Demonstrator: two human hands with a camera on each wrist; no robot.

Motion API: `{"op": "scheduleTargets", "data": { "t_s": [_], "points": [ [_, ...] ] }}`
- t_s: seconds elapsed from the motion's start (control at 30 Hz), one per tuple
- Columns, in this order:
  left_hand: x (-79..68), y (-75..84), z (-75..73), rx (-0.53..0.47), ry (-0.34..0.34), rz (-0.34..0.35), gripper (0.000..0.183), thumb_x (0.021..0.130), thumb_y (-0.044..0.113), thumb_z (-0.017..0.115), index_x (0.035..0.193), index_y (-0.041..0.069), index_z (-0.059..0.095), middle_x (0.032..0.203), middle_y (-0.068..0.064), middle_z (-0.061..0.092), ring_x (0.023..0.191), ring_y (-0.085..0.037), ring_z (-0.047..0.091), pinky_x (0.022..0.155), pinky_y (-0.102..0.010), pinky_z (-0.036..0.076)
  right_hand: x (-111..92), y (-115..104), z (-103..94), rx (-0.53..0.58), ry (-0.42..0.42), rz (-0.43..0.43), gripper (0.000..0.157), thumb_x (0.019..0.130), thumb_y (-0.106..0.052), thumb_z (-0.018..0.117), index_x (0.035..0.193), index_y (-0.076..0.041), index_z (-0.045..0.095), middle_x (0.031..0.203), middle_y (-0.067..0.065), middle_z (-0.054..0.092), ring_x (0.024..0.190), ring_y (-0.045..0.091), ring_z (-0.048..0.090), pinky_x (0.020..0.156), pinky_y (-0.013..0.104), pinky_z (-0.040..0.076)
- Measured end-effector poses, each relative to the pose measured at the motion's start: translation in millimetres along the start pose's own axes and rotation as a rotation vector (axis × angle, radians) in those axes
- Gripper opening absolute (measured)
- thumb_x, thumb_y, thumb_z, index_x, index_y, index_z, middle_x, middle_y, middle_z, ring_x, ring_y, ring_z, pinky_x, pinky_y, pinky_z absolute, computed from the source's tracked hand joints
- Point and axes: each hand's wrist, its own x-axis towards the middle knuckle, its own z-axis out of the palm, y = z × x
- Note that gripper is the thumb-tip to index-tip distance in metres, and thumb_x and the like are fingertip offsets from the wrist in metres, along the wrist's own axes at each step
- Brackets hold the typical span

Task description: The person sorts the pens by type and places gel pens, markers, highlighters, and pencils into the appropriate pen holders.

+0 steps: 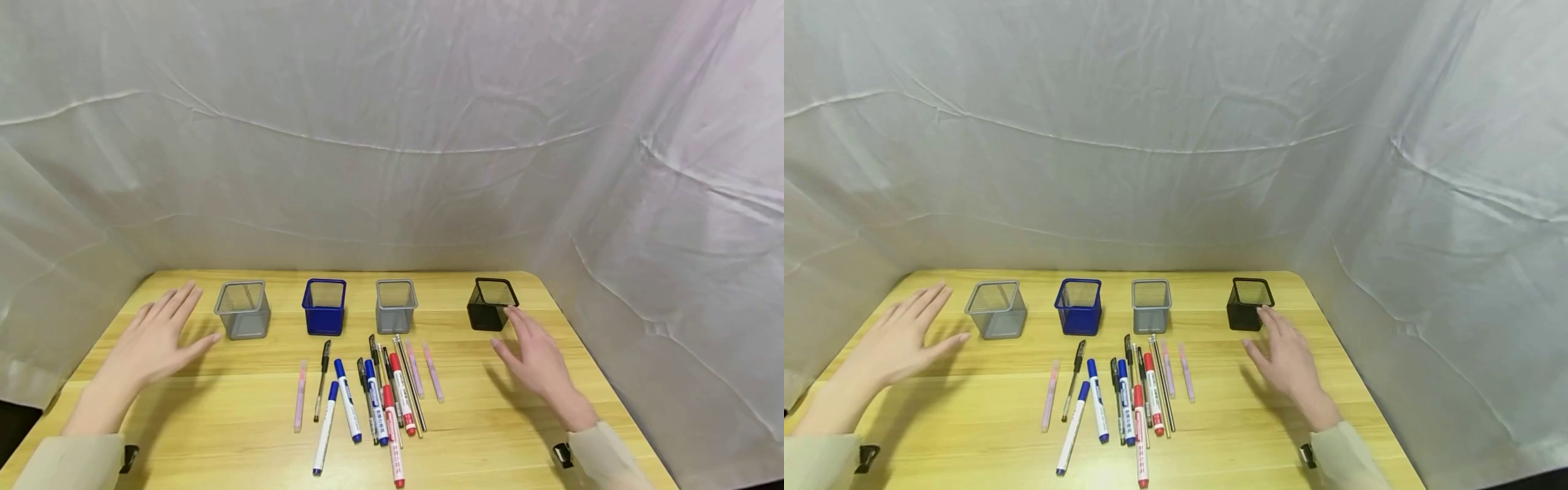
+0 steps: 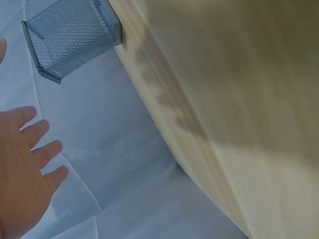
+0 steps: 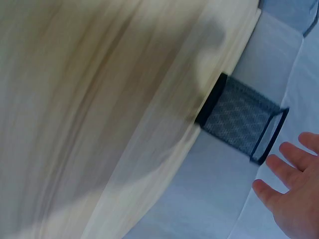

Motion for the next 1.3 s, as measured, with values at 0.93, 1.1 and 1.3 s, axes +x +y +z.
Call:
{"op": "scheduleTargets", "data": {
  "t_s": [0.93, 1.1, 1.3],
  "points": [
    [47.2, 4.0, 12.0, -0.054, -0.089, 0.026, 0.096, 0.100, 0.063, 0.055, 0.163, -0.003, 0.024, 0.170, -0.026, 0.017, 0.151, -0.056, 0.017, 0.120, -0.073, 0.013, 11.8, -54.8, 49.4, -0.019, -0.193, -0.192, 0.068, 0.102, -0.046, 0.063, 0.150, -0.001, 0.050, 0.153, 0.020, 0.051, 0.137, 0.041, 0.052, 0.112, 0.062, 0.043],
    [50.8, 2.3, 15.8, -0.069, -0.102, 0.023, 0.096, 0.101, 0.063, 0.053, 0.164, -0.003, 0.022, 0.171, -0.026, 0.014, 0.152, -0.056, 0.016, 0.120, -0.073, 0.012, 12.4, -61.5, 57.3, -0.036, -0.242, -0.200, 0.064, 0.102, -0.048, 0.062, 0.147, -0.004, 0.055, 0.150, 0.019, 0.055, 0.136, 0.040, 0.054, 0.111, 0.061, 0.045],
    [54.0, 2.4, 18.3, -0.058, -0.128, 0.023, 0.097, 0.101, 0.064, 0.052, 0.164, -0.003, 0.020, 0.170, -0.027, 0.014, 0.151, -0.056, 0.016, 0.120, -0.073, 0.011, 15.1, -68.1, 62.7, -0.037, -0.277, -0.202, 0.058, 0.101, -0.046, 0.064, 0.142, -0.005, 0.059, 0.144, 0.015, 0.059, 0.133, 0.036, 0.056, 0.112, 0.055, 0.045]
  ]
}}
